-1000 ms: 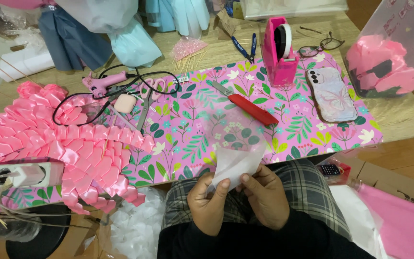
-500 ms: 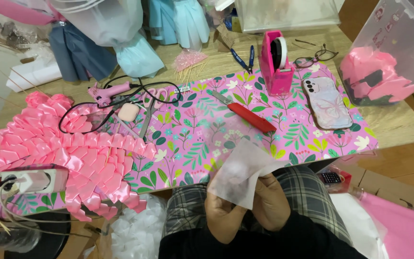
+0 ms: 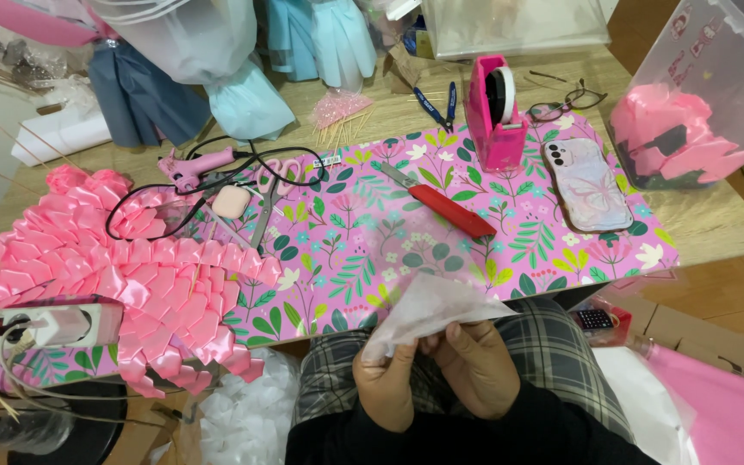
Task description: The person folds a small white piece of paper into a compact shape using both hands. They then reach for a tape dispenser, pull a piece of tape, and apply it to the folded paper to secure it.
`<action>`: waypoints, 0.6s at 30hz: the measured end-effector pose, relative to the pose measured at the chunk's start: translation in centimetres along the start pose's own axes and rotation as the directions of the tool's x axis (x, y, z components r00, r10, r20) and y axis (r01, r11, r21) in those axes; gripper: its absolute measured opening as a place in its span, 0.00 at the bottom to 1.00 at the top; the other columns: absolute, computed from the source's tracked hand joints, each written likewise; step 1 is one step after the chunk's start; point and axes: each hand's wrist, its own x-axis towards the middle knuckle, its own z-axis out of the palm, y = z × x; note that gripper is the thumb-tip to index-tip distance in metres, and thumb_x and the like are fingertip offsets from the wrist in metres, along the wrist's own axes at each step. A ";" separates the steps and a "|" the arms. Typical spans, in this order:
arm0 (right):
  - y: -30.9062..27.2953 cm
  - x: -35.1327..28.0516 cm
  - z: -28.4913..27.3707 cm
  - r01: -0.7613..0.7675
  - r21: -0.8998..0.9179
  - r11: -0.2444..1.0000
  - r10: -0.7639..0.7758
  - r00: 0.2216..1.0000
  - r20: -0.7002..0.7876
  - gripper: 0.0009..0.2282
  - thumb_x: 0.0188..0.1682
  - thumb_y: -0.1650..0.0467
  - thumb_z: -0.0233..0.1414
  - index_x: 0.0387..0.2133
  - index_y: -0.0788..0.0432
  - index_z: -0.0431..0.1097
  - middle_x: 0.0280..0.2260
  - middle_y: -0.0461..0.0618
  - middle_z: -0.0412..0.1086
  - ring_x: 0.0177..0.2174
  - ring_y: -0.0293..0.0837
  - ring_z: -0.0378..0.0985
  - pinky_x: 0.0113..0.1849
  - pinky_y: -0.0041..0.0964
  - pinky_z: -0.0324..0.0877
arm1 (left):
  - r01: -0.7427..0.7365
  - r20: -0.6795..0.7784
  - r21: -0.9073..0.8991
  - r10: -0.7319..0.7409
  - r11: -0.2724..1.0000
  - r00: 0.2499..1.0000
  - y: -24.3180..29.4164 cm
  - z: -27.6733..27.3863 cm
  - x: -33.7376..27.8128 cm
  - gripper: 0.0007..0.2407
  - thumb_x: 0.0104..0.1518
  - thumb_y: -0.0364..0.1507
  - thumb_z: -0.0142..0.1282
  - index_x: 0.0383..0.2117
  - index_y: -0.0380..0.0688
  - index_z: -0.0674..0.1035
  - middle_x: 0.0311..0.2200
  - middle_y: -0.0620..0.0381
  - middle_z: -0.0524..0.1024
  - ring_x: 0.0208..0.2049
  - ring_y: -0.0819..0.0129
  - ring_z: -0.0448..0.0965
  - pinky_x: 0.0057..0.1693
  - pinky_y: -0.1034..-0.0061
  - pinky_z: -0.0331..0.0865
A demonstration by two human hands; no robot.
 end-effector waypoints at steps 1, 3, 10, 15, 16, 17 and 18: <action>0.2 0.0 -0.5 -0.001 0.000 1.000 0.001 1.000 -0.001 0.07 0.52 0.70 0.57 0.33 0.65 0.72 0.26 0.55 0.70 0.31 0.49 0.72 0.38 0.41 0.68 | 0.001 -0.001 0.000 -0.001 1.000 1.000 0.7 0.3 0.0 0.10 0.51 0.22 0.67 0.38 0.28 0.86 0.33 0.50 0.84 0.35 0.66 0.82 0.44 0.72 0.79; 0.6 -0.2 -1.4 -0.026 0.028 0.999 0.028 0.997 -0.078 0.07 0.51 0.71 0.58 0.38 0.64 0.72 0.26 0.53 0.72 0.29 0.46 0.74 0.37 0.40 0.70 | 0.044 0.088 -0.134 -0.033 0.990 0.996 2.2 1.0 -0.1 0.10 0.54 0.22 0.63 0.39 0.27 0.84 0.34 0.46 0.85 0.36 0.61 0.84 0.47 0.70 0.78; 1.4 0.6 -1.5 -0.018 0.025 1.000 0.024 0.967 -0.252 0.04 0.53 0.73 0.56 0.38 0.60 0.73 0.30 0.50 0.77 0.28 0.40 0.77 0.35 0.35 0.74 | 0.175 0.129 -0.298 -0.142 0.938 0.981 0.8 1.6 -0.4 0.22 0.48 0.16 0.66 0.52 0.26 0.75 0.43 0.35 0.83 0.41 0.52 0.85 0.49 0.63 0.82; 2.5 0.8 -1.3 -0.181 -0.054 0.982 0.136 0.875 -0.465 0.07 0.51 0.69 0.57 0.40 0.56 0.70 0.21 0.50 0.71 0.20 0.42 0.73 0.22 0.33 0.68 | 0.346 -0.010 -0.301 -0.366 0.888 0.930 -0.2 2.2 0.2 0.13 0.54 0.22 0.64 0.44 0.29 0.81 0.26 0.45 0.81 0.23 0.66 0.75 0.31 0.75 0.70; 2.7 0.7 -1.3 -0.185 -0.053 0.981 0.139 0.873 -0.468 0.07 0.51 0.69 0.57 0.40 0.56 0.70 0.21 0.50 0.71 0.20 0.42 0.73 0.22 0.33 0.68 | 0.349 -0.013 -0.301 -0.370 0.887 0.929 -0.6 2.1 0.0 0.13 0.54 0.22 0.64 0.44 0.29 0.81 0.26 0.45 0.81 0.23 0.66 0.75 0.31 0.75 0.70; 2.9 0.6 -1.4 -0.183 -0.051 0.982 0.136 0.864 -0.486 0.06 0.51 0.70 0.57 0.38 0.56 0.69 0.20 0.50 0.70 0.19 0.42 0.72 0.22 0.35 0.67 | 0.387 -0.048 -0.325 -0.424 0.863 0.904 -1.1 2.0 -0.1 0.11 0.55 0.24 0.63 0.43 0.32 0.81 0.26 0.49 0.80 0.22 0.68 0.72 0.30 0.76 0.68; 3.0 0.6 -1.4 -0.182 -0.050 0.982 0.133 0.854 -0.503 0.05 0.51 0.70 0.56 0.37 0.55 0.69 0.19 0.51 0.69 0.18 0.42 0.71 0.22 0.36 0.67 | 0.422 -0.080 -0.351 -0.476 0.836 0.876 -1.5 2.0 -0.1 0.10 0.57 0.27 0.63 0.41 0.35 0.82 0.26 0.52 0.78 0.21 0.70 0.70 0.30 0.77 0.66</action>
